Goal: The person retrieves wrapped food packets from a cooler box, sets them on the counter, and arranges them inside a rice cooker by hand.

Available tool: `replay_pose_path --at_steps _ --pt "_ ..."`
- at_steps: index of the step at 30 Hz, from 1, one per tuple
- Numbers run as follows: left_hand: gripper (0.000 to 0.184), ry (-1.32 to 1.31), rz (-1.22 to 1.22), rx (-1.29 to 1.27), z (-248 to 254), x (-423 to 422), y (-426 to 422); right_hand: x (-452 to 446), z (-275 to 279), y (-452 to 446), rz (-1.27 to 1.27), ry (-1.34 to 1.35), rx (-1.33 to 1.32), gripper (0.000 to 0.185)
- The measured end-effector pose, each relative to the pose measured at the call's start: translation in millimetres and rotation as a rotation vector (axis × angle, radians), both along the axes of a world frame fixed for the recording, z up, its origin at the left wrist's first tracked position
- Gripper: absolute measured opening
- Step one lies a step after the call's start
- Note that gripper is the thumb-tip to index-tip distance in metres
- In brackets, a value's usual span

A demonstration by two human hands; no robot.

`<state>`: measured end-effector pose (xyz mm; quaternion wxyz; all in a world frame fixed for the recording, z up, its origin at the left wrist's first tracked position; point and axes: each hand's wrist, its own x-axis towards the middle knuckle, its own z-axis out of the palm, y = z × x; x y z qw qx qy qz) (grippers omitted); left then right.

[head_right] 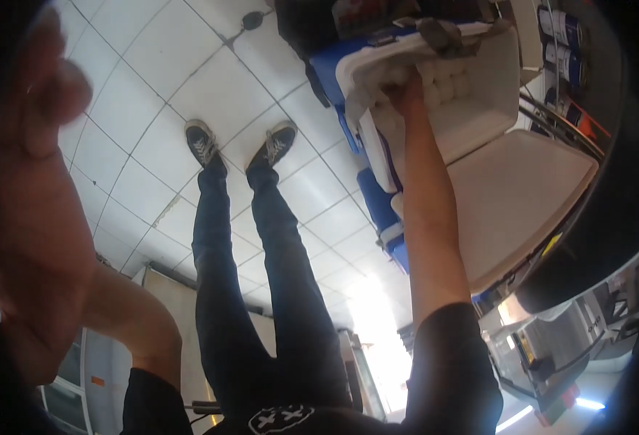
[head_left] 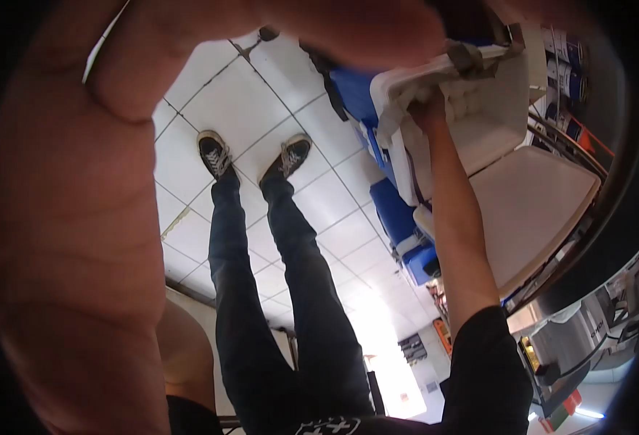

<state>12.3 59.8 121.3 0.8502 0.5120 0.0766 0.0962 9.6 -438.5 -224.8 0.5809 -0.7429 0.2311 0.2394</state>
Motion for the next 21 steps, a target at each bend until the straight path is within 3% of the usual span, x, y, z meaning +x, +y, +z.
replay_pose_path --at_steps 7,9,11,14,15,17,20,21 --pt "0.096 0.066 -0.081 -0.067 -15 -25 -17 -7 30 -9 -0.596 0.319 0.731 0.054" --pt "0.094 0.006 -0.298 -0.098 -27 -26 -29 -10 14 -15 -0.565 0.387 0.676 0.051" --pt "0.07 0.097 -0.392 -0.032 -51 -41 -40 -16 -2 -11 -0.547 0.381 0.678 0.051" --pt "0.038 0.371 -0.355 0.153 -75 -77 -63 -21 27 17 0.487 -0.304 -0.484 0.063" --pt "0.035 0.407 -0.423 0.201 -81 -88 -65 -21 29 22 0.452 -0.354 -0.436 0.071" --pt "0.031 0.461 -0.527 0.238 -89 -107 -69 -17 50 34 0.367 -0.176 -0.413 0.073" --pt "0.028 0.503 -0.606 0.223 -94 -119 -72 -12 50 29 0.325 -0.11 -0.313 0.067" --pt "0.027 0.508 -0.622 0.232 -95 -121 -73 -11 43 26 0.193 -0.048 -0.112 0.065"
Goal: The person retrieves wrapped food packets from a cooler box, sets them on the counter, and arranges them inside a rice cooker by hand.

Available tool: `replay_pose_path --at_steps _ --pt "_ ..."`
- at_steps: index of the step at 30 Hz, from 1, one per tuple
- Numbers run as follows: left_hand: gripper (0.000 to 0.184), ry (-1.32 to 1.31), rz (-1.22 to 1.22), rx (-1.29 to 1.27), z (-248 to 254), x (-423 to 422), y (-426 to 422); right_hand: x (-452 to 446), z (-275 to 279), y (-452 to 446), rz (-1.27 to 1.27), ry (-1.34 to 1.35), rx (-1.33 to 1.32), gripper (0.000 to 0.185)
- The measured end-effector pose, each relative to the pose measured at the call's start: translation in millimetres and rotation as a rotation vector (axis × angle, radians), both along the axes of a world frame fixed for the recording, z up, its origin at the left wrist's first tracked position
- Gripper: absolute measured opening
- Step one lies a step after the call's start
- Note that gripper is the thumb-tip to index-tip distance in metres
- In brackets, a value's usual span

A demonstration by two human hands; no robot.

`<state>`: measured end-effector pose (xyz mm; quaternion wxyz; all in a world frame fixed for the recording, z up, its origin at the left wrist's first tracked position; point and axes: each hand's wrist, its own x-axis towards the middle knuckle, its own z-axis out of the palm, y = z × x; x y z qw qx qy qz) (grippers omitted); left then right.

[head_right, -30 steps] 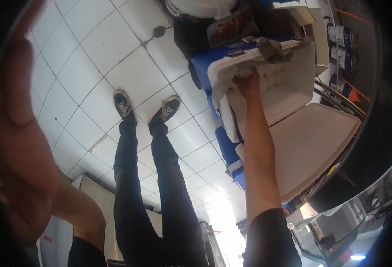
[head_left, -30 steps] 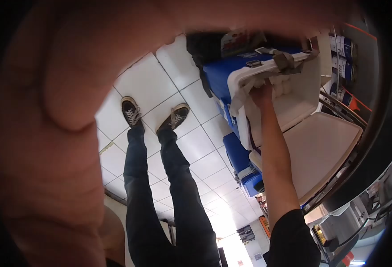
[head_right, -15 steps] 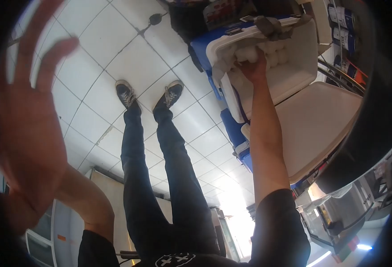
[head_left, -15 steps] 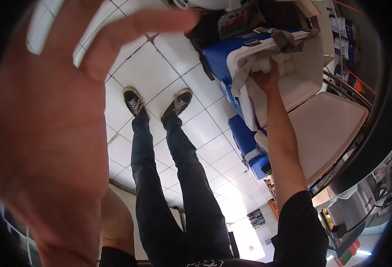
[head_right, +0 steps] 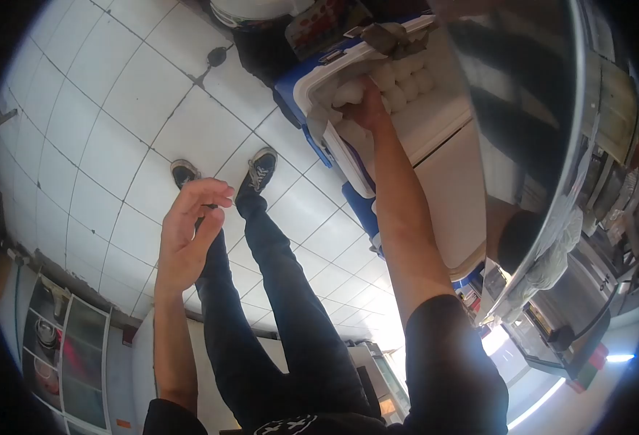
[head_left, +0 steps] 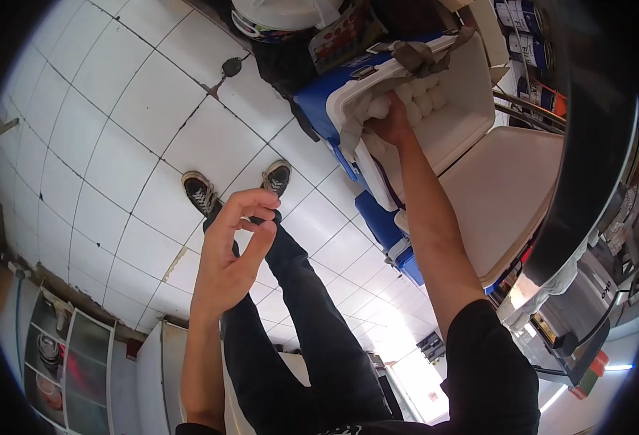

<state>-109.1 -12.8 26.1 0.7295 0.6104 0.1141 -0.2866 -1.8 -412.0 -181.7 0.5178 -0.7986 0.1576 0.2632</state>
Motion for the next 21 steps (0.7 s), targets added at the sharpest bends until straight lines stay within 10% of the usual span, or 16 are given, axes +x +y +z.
replay_pose_path --at_steps 3,21 --pt "0.025 0.022 0.0 -0.01 -2 -1 -1 1 -20 -5 -0.713 0.376 0.849 0.061" --pt "0.024 0.07 -0.018 0.017 -36 3 -32 -19 -22 8 -0.813 0.504 1.055 0.072"
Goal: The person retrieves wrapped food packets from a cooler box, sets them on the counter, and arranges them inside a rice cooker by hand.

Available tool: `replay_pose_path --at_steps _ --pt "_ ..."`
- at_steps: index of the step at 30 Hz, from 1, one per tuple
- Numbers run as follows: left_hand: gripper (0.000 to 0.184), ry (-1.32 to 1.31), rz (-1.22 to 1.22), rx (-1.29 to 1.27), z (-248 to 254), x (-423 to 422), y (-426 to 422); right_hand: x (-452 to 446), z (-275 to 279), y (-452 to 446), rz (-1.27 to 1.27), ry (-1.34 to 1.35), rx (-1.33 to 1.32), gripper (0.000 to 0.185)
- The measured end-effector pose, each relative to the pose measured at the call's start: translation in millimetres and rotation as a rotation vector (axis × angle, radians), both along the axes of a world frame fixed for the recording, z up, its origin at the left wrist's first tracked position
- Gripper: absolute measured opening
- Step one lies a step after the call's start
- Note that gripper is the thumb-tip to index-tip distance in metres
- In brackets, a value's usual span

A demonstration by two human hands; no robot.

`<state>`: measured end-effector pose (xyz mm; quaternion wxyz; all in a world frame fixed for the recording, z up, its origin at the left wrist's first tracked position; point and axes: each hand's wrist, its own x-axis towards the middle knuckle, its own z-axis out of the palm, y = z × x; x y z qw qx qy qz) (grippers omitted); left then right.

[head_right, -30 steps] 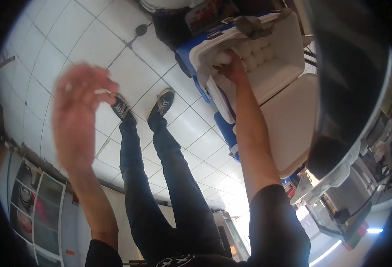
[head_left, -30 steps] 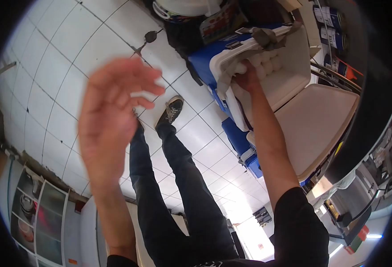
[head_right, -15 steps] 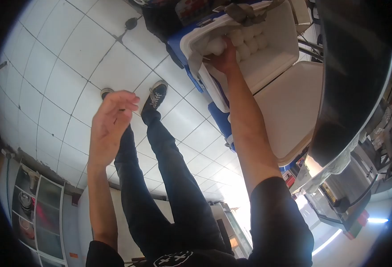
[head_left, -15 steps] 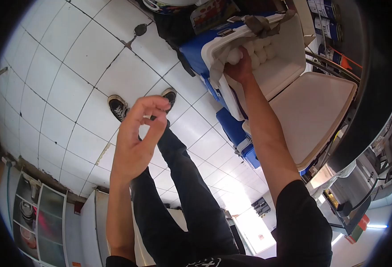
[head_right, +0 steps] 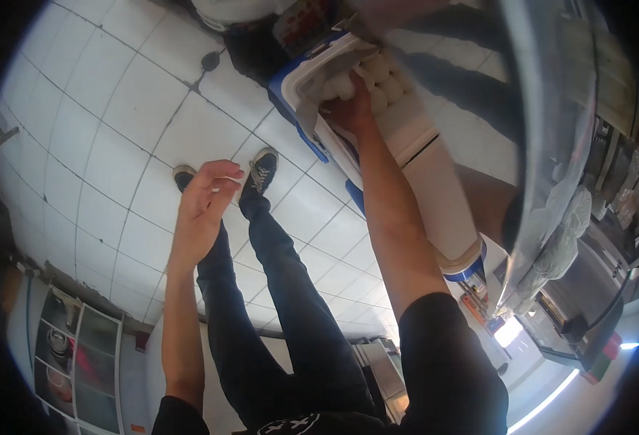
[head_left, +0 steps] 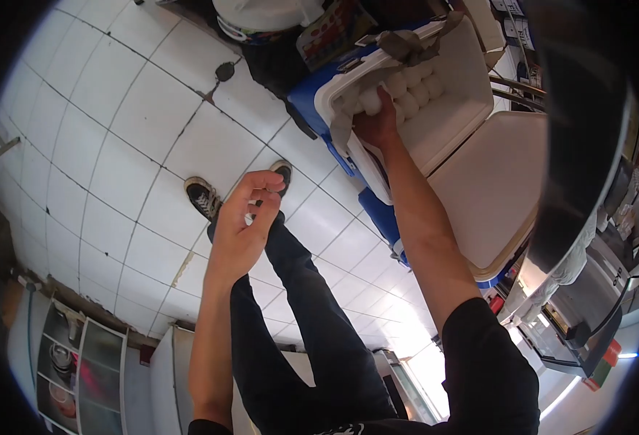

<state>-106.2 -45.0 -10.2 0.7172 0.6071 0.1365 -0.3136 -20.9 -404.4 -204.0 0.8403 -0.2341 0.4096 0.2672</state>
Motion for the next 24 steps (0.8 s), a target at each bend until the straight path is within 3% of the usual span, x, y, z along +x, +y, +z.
replay_pose_path --at_steps 3,11,13,17,20,22,24 --pt "0.025 -0.001 -0.046 0.008 -3 11 -8 -7 10 -3 0.081 -0.036 -0.069 0.084" --pt "0.022 -0.09 -0.162 0.007 5 51 -56 -9 52 -16 -0.246 -0.351 0.034 0.083" --pt "0.021 -0.05 -0.224 0.05 18 62 -64 -17 61 -16 -0.293 -0.391 0.042 0.083" --pt "0.02 -0.24 -0.203 0.021 56 67 -81 -41 77 -6 -0.373 -0.42 0.063 0.082" --pt "0.025 -0.346 -0.569 0.22 104 69 -113 -72 89 17 -0.419 -0.423 0.101 0.081" --pt "0.031 -0.642 -0.839 0.166 132 54 -157 -92 100 41 -0.425 -0.429 0.129 0.081" --pt "0.035 -0.643 -1.036 0.173 141 55 -186 -107 110 65 -0.424 -0.47 0.14 0.08"
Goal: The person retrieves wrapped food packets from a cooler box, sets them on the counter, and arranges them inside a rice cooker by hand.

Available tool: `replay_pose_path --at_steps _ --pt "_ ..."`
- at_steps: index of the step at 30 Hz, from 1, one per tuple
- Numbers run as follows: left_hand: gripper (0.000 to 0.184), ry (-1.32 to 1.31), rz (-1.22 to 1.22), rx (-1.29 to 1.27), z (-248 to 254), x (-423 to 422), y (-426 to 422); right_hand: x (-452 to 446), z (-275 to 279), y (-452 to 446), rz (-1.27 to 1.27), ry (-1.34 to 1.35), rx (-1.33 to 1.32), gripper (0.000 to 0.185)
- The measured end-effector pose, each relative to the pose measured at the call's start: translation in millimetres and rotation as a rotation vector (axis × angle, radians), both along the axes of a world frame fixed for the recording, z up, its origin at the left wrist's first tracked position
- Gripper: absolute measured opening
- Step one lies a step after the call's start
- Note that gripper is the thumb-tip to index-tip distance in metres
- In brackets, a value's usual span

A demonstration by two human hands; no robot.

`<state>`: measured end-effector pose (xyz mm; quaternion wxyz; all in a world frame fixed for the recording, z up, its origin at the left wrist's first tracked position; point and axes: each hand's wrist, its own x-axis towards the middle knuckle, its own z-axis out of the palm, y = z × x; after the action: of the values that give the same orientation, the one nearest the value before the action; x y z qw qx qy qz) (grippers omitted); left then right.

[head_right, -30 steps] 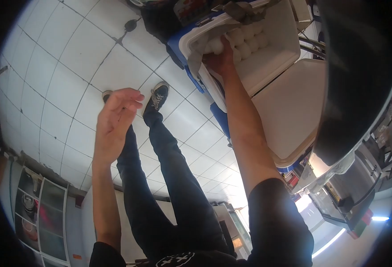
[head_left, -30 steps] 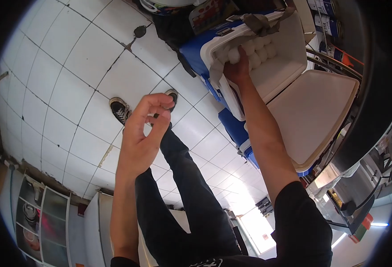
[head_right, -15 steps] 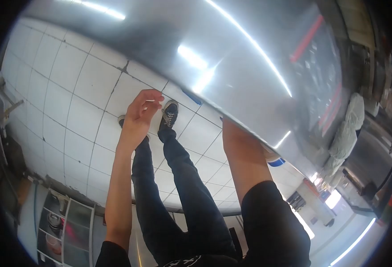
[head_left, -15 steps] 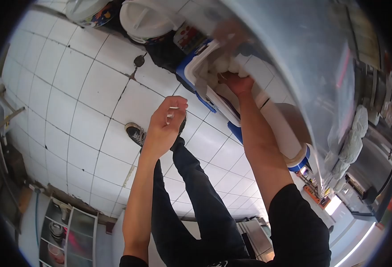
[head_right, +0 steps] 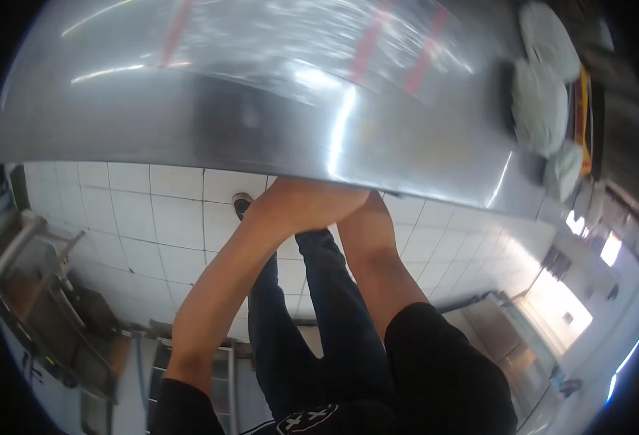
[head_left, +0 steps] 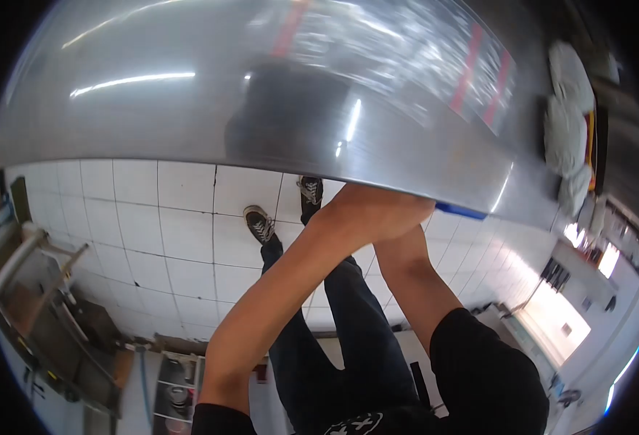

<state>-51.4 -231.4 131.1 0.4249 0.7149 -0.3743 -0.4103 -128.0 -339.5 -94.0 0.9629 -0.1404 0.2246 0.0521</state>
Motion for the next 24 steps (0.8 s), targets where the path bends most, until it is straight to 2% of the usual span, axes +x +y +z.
replay_pose_path --at_steps 2,6,8,9,10,12,14,19,22,24 --pt "0.033 0.002 0.049 -0.033 -3 -11 -14 -10 9 26 -0.011 -0.06 -0.018 0.08" --pt "0.029 0.323 0.22 -0.038 -69 3 11 -39 21 70 -0.001 -0.247 -0.081 0.079" --pt "0.024 -0.099 0.048 0.157 -63 5 0 -75 28 90 -0.037 -0.261 0.164 0.079" --pt "0.025 -0.17 -0.039 0.225 -61 7 -5 -95 35 100 -0.07 -0.192 0.394 0.081" --pt "0.026 -0.241 -0.129 0.293 -60 10 -11 -114 38 106 -0.137 -0.225 0.469 0.079" --pt "0.031 -0.408 -0.208 0.446 -55 14 -21 -154 43 109 -0.169 -0.268 0.443 0.079" --pt "0.034 -0.583 -0.163 0.536 -60 21 -31 -185 46 113 -0.281 -0.288 0.429 0.08" --pt "0.038 -0.514 -0.137 0.246 -98 59 -30 -179 52 76 -0.453 -0.421 0.006 0.089" --pt "0.042 -0.439 -0.153 0.107 -113 78 -31 -169 39 54 -0.383 -0.369 0.031 0.105" --pt "0.045 -0.412 -0.163 0.043 -124 88 -34 -153 56 53 -0.515 -0.538 0.125 0.102"
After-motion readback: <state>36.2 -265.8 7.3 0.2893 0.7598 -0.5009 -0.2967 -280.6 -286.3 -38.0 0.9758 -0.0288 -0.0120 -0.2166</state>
